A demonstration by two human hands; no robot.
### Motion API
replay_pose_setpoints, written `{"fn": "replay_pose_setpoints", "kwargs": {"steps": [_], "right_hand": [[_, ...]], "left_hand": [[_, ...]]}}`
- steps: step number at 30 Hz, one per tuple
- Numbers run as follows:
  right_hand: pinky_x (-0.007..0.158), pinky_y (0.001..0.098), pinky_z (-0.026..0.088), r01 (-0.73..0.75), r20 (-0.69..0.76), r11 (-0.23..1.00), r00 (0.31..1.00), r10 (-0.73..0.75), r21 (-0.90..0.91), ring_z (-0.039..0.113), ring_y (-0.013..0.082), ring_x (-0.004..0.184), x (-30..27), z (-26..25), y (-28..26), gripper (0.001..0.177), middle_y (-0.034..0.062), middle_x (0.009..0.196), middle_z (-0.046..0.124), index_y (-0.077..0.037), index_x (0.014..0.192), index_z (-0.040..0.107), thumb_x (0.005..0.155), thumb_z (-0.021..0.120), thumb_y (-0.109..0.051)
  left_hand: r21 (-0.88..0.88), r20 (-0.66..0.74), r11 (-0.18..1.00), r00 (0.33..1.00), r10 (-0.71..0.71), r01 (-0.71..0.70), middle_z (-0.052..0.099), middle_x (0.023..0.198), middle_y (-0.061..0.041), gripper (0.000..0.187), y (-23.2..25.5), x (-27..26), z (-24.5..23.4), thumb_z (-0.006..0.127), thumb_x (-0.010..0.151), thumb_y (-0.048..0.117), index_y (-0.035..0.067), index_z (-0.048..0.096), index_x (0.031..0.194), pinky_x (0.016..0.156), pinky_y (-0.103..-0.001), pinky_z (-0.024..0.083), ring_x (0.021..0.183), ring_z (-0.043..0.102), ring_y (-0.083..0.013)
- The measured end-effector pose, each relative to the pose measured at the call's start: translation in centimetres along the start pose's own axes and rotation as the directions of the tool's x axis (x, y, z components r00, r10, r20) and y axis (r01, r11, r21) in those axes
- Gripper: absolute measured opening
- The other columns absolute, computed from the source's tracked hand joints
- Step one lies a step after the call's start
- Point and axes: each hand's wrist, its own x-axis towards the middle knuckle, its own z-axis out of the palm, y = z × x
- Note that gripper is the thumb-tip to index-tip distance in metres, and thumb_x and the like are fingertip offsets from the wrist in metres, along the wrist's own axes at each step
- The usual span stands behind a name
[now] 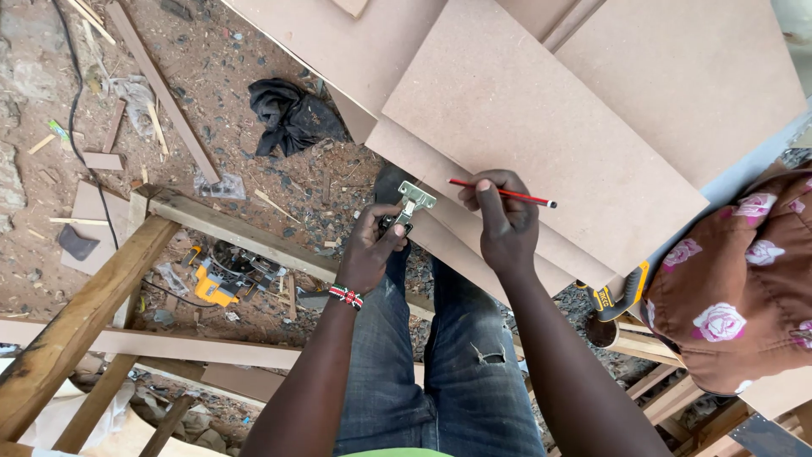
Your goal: Measuring and marking wood panels for furniture assembly using a tape measure and pencil.
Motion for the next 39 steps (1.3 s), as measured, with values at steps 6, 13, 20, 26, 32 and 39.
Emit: {"fn": "replay_pose_setpoints", "kwargs": {"steps": [6,13,20,26,32,39], "right_hand": [[0.088,0.0329,0.065,-0.017,0.024,1.000,1.000,0.018,-0.010,0.076,0.0189,0.090,-1.0,0.9,1.7,0.020,0.0166,0.096,0.082,-0.001,0.118,0.079,0.123,0.069,-0.016],[0.089,0.0313,0.064,0.007,0.030,0.999,1.000,-0.006,-0.040,0.075,0.0165,0.090,-0.3,2.0,2.0,0.020,0.0130,0.097,0.082,-0.003,0.120,0.079,0.125,0.069,-0.019],[0.085,0.0335,0.061,0.081,0.097,0.988,0.993,-0.068,-0.132,0.068,0.0147,0.085,0.3,3.1,2.0,0.016,0.0106,0.094,0.081,-0.006,0.118,0.082,0.124,0.071,-0.017],[0.078,0.0315,0.055,0.134,0.094,0.959,0.989,-0.114,-0.250,0.061,0.0132,0.077,0.8,2.2,2.5,0.018,0.0073,0.085,0.074,-0.011,0.107,0.081,0.122,0.070,-0.013],[0.079,0.0309,0.056,0.139,0.116,0.969,0.986,-0.117,-0.204,0.060,0.0121,0.078,0.9,4.4,0.0,0.017,0.0061,0.087,0.074,-0.011,0.108,0.082,0.121,0.072,-0.013],[0.077,0.0295,0.053,0.137,0.085,0.973,0.989,-0.124,-0.183,0.056,0.0110,0.077,1.0,3.8,1.9,0.018,0.0038,0.083,0.068,-0.012,0.104,0.079,0.121,0.070,-0.013]], "left_hand": [[-0.081,-0.022,0.997,1.000,0.012,-0.014,0.071,0.127,-0.019,0.033,0.3,-0.2,0.5,0.066,0.126,0.024,0.008,0.059,0.154,0.101,-0.037,0.072,0.110,0.076,-0.0163],[-0.092,-0.031,0.996,0.999,0.018,-0.021,0.073,0.123,-0.018,0.033,0.2,1.2,1.2,0.067,0.126,0.025,0.007,0.059,0.154,0.102,-0.039,0.073,0.112,0.076,-0.0175],[-0.058,-0.066,0.998,0.997,-0.027,0.024,0.074,0.124,-0.020,0.030,-0.5,1.7,1.4,0.068,0.125,0.019,0.008,0.062,0.152,0.102,-0.038,0.073,0.110,0.078,-0.0175],[-0.038,-0.064,0.999,0.998,-0.013,0.011,0.073,0.126,-0.022,0.030,0.2,1.8,1.4,0.068,0.125,0.020,0.008,0.062,0.152,0.101,-0.040,0.073,0.111,0.079,-0.0194],[-0.031,-0.045,0.999,0.998,-0.040,0.038,0.070,0.136,-0.025,0.029,1.1,1.6,1.2,0.065,0.127,0.022,0.009,0.061,0.153,0.103,-0.042,0.071,0.114,0.075,-0.0179],[-0.004,-0.039,0.999,0.998,-0.047,0.047,0.070,0.139,-0.027,0.031,1.8,1.5,0.7,0.065,0.127,0.023,0.008,0.060,0.154,0.105,-0.043,0.072,0.117,0.075,-0.0197]]}}
